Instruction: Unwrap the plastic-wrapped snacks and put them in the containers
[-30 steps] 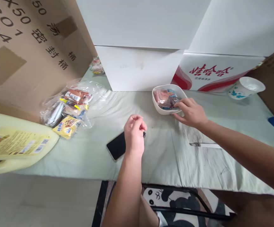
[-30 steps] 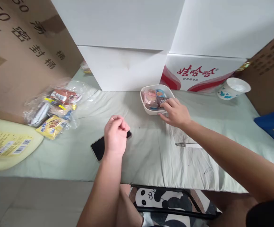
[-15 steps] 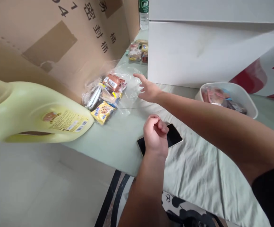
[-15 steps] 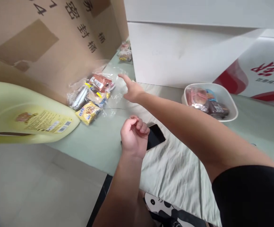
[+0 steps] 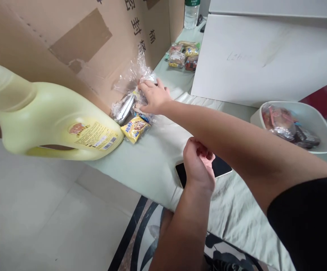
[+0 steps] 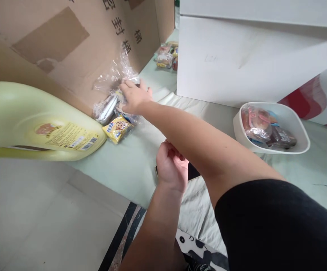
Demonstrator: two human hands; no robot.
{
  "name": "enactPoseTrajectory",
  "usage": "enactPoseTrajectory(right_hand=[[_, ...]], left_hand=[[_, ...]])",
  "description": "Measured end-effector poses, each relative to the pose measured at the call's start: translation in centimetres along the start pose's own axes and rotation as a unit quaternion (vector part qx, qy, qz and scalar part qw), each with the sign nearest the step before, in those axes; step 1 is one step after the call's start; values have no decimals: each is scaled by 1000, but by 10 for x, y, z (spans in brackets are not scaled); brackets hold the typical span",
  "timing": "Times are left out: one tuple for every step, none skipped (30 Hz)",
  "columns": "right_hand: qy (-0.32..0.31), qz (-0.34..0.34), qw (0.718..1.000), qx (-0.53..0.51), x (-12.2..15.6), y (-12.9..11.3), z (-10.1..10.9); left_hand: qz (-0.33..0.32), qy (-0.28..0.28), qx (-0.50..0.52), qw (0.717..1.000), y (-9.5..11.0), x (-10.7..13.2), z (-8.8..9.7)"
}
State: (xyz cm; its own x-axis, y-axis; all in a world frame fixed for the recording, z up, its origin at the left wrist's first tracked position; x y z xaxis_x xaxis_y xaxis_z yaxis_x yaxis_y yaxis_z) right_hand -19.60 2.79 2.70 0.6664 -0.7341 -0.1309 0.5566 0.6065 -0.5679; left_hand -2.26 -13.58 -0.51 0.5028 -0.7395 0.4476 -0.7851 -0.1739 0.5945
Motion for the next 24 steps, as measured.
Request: enactPoseTrajectory(right_hand=[[-5,-13,1000,-11,-5,5,-3],[-11,-23,999,-23,-8,10,-3],[-17,-29,999,-33,-10,14,-2],[-17,-33,998,-41,-11,17,1],[-13,-36,998,-45,-10,20,5],[-7,-41,998,-44,-9,23,8],[4,-48,998,-43,-7,26,12],[18,-56,997,-44,-6,29,14],[36,-65,996,-49,-5,33,16],[53,-73,994,-58,-4,37,18],[69,-80,992,-68,-4,41,18],[82,-85,990,-78,-5,45,18],[90,-87,988,-85,-6,48,18],[93,-88,988,-89,-7,51,18],[97,-88,987,-93,-8,54,18],[103,-86,986,-99,-8,56,19],[111,-86,984,-109,-8,58,21],[123,-89,981,-122,-8,61,24],[136,-97,976,-137,-6,65,26],[146,-104,972,-155,-4,69,29],[154,-107,967,-175,-1,73,32],[160,-106,962,-196,3,78,36],[164,-98,957,-217,9,81,42],[170,-85,953,-234,18,85,49]], left_hand=[[0,3,1,1000,0,0,1],[1,3,4,1000,0,0,1],[3,2,9,1000,-1,0,1],[6,0,16,1000,-1,1,1],[9,-1,24,1000,-2,1,1],[12,-2,30,999,-3,2,0],[14,-2,35,999,-3,3,0],[16,-2,36,999,-4,3,0],[17,-1,36,999,-4,4,0],[17,-1,34,999,-4,4,0],[16,-1,31,999,-4,4,0],[15,-2,28,999,-3,5,0],[11,-3,25,1000,-2,4,0],[9,-4,21,1000,-1,4,-1],[7,-4,16,1000,0,4,0],[6,-2,12,1000,1,5,0],[7,1,9,1000,2,5,0],[7,4,8,1000,3,5,0],[7,6,6,1000,4,5,0],[6,5,5,1000,5,4,-1],[4,2,4,1000,7,4,-1],[-2,1,4,1000,9,3,-1],[-12,7,5,1000,12,2,1],[-34,22,9,999,17,1,5]])
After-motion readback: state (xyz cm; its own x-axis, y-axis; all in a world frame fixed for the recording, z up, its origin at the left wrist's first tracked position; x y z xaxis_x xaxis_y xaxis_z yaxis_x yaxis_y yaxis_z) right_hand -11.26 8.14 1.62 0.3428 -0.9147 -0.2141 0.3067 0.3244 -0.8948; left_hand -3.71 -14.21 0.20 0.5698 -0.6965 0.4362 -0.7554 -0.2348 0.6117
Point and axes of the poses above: each hand's wrist, its own x-axis away from the middle knuckle, its own z-axis out of the back of the hand, y = z × x, the point moved 7 cm from there along -x, towards the middle knuckle, and after that the axes turned 12 degrees about -z, right-handed, at the moved point
